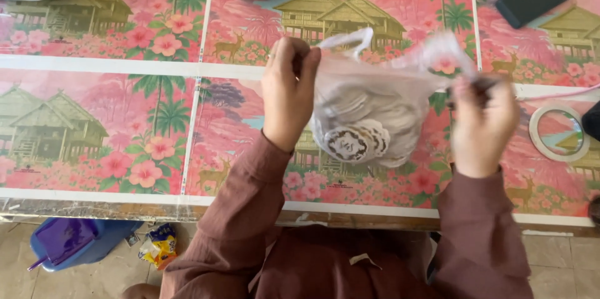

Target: The person is manually assembling decorative envelopes by folding the flaps and then sorting through a bag of small circular stickers.

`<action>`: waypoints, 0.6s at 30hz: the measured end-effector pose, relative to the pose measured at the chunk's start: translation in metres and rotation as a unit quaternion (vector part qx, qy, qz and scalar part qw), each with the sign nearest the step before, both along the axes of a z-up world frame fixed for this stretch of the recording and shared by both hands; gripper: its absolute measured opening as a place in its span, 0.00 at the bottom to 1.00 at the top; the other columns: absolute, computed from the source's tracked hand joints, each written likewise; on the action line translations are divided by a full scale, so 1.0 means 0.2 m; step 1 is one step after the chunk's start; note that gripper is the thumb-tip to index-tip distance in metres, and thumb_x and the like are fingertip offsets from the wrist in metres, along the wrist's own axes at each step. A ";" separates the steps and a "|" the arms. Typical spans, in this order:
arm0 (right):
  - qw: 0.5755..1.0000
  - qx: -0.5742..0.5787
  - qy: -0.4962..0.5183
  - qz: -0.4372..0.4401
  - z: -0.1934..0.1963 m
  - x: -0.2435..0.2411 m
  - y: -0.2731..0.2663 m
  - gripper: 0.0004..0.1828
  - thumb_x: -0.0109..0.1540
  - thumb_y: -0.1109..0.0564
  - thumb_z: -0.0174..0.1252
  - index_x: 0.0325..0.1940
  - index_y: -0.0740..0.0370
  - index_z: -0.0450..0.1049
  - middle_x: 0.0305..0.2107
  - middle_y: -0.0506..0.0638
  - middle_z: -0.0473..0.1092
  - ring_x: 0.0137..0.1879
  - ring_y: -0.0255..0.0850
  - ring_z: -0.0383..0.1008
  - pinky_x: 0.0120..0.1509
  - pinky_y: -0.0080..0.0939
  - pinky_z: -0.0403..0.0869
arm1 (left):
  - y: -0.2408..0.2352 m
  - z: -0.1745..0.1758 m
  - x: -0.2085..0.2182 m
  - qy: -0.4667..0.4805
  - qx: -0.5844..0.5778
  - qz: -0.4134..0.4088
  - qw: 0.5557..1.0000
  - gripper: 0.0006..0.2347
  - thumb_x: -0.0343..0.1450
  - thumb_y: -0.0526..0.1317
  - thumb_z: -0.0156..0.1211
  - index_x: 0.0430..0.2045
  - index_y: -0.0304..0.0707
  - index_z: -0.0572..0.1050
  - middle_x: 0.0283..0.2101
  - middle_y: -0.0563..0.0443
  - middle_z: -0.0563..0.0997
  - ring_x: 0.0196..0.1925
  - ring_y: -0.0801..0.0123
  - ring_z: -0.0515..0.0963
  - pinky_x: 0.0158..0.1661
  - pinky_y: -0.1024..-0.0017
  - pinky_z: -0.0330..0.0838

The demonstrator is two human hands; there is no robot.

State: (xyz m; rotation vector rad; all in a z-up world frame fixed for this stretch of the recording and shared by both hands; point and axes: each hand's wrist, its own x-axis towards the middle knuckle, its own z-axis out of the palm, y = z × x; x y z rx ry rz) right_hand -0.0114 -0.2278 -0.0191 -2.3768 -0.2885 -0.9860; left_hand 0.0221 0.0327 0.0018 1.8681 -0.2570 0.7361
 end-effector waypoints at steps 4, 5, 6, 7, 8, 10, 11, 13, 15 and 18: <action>0.828 0.547 0.101 0.068 0.13 0.00 0.05 0.06 0.63 0.60 0.54 0.40 0.54 0.64 0.30 0.47 0.66 0.32 0.36 0.68 0.34 0.31 0.68 | -0.03 0.10 -0.12 0.038 -0.072 -0.211 0.974 0.05 0.71 0.32 0.51 0.34 0.37 0.62 0.42 0.48 0.70 0.35 0.69 0.72 0.37 0.74 0.69; 0.835 0.540 0.078 0.067 0.19 0.00 0.07 0.10 0.60 0.58 0.54 0.44 0.51 0.67 0.36 0.45 0.70 0.36 0.36 0.72 0.33 0.31 0.69 | -0.04 0.14 -0.14 0.063 -0.074 -0.304 0.948 0.10 0.70 0.29 0.51 0.41 0.35 0.59 0.51 0.44 0.71 0.35 0.71 0.74 0.37 0.75 0.71; 0.836 0.539 0.076 0.068 0.23 -0.03 0.11 0.10 0.60 0.58 0.54 0.44 0.51 0.67 0.36 0.45 0.70 0.36 0.36 0.72 0.33 0.31 0.69 | -0.05 0.12 -0.15 0.060 -0.075 -0.304 0.948 0.10 0.70 0.29 0.51 0.41 0.35 0.59 0.51 0.44 0.71 0.35 0.71 0.74 0.37 0.75 0.71; 0.911 0.403 -0.032 0.078 0.25 -0.07 0.16 0.08 0.66 0.56 0.51 0.47 0.58 0.62 0.32 0.53 0.64 0.33 0.42 0.67 0.35 0.38 0.66 | -0.06 0.09 -0.17 0.004 0.104 -0.275 0.956 0.17 0.69 0.34 0.57 0.50 0.40 0.60 0.54 0.44 0.70 0.40 0.61 0.75 0.38 0.67 0.72; 0.952 0.256 -0.143 0.083 0.28 -0.11 0.20 0.11 0.73 0.54 0.48 0.49 0.65 0.57 0.27 0.62 0.58 0.30 0.50 0.62 0.38 0.46 0.64 | -0.06 0.06 -0.19 -0.051 0.280 -0.238 0.928 0.24 0.68 0.39 0.63 0.58 0.45 0.61 0.57 0.43 0.68 0.44 0.52 0.77 0.40 0.59 0.73; 0.982 0.058 -0.041 0.174 0.31 -0.18 0.27 0.09 0.67 0.56 0.51 0.45 0.64 0.64 0.35 0.59 0.64 0.39 0.50 0.67 0.47 0.47 0.66 | -0.09 0.03 -0.23 -0.052 0.255 -0.238 0.936 0.14 0.70 0.37 0.57 0.48 0.39 0.65 0.47 0.44 0.68 0.39 0.51 0.75 0.38 0.59 0.72; 0.955 -0.141 0.069 0.251 0.33 -0.22 0.30 0.07 0.61 0.58 0.55 0.40 0.64 0.71 0.43 0.58 0.70 0.49 0.52 0.71 0.57 0.48 0.68 | -0.11 0.02 -0.25 -0.057 0.229 -0.239 0.942 0.06 0.71 0.35 0.50 0.38 0.34 0.69 0.37 0.44 0.68 0.33 0.51 0.74 0.35 0.59 0.70; 0.947 -0.185 0.132 0.227 0.25 -0.18 0.28 0.15 0.60 0.56 0.57 0.47 0.64 0.66 0.51 0.59 0.65 0.49 0.53 0.71 0.48 0.49 0.72 | -0.05 -0.02 -0.26 -0.066 0.272 -0.203 0.938 0.05 0.70 0.34 0.53 0.38 0.36 0.71 0.32 0.47 0.69 0.26 0.55 0.73 0.27 0.61 0.68; 0.931 -0.230 0.194 0.205 0.19 -0.17 0.23 0.24 0.58 0.55 0.60 0.53 0.64 0.61 0.59 0.60 0.60 0.50 0.54 0.72 0.39 0.50 0.75 | 0.00 -0.06 -0.27 -0.074 0.313 -0.162 0.933 0.05 0.69 0.34 0.55 0.37 0.39 0.72 0.28 0.51 0.70 0.20 0.58 0.73 0.18 0.63 0.65; 0.915 -0.323 0.119 0.211 0.18 -0.24 0.13 0.21 0.54 0.56 0.63 0.50 0.64 0.69 0.49 0.56 0.65 0.49 0.48 0.70 0.50 0.47 0.78 | 0.11 -0.05 -0.33 -0.015 0.405 -0.121 0.906 0.13 0.72 0.43 0.56 0.15 0.47 0.70 0.11 0.63 0.66 0.09 0.78 0.61 0.10 0.72 0.59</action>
